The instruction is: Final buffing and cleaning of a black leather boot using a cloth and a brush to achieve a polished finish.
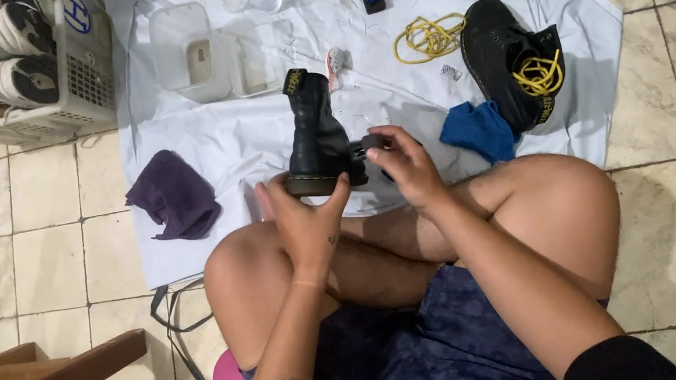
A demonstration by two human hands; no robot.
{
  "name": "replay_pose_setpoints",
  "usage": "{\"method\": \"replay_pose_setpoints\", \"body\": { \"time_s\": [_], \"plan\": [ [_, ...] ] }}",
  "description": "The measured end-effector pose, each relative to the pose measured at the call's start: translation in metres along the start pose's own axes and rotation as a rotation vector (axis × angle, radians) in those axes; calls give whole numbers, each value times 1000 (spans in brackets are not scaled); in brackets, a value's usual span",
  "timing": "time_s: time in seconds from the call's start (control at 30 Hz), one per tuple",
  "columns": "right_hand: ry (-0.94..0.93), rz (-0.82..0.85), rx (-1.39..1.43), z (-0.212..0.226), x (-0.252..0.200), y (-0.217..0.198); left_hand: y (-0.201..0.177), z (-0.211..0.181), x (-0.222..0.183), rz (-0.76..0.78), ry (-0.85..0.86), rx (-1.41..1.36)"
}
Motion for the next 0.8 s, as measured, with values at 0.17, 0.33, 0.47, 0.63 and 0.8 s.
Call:
{"method": "replay_pose_setpoints", "body": {
  "time_s": [0.17,0.33,0.47,0.63,0.8],
  "plan": [
    [129,62,-248,-13,0,-7,-13,-8,2,-40,144,447],
    [-77,179,-111,22,-6,9,-5,8,20,-59,192,613],
    [85,103,-322,20,-8,2,-9,14,15,-60,239,696],
    [-76,176,-111,39,-9,12,-14,0,11,-50,244,714],
    [219,147,-451,32,-6,5,-19,-5,7,-30,260,732]
  ]
}}
Point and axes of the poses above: each hand's wrist, its own x-axis towards the middle knuckle, its own y-axis out of the palm, z = x × y, the point moved 3 cm from there along x, towards the middle knuckle, and after that the axes turned 15 degrees about -y, right-handed, at the moved point
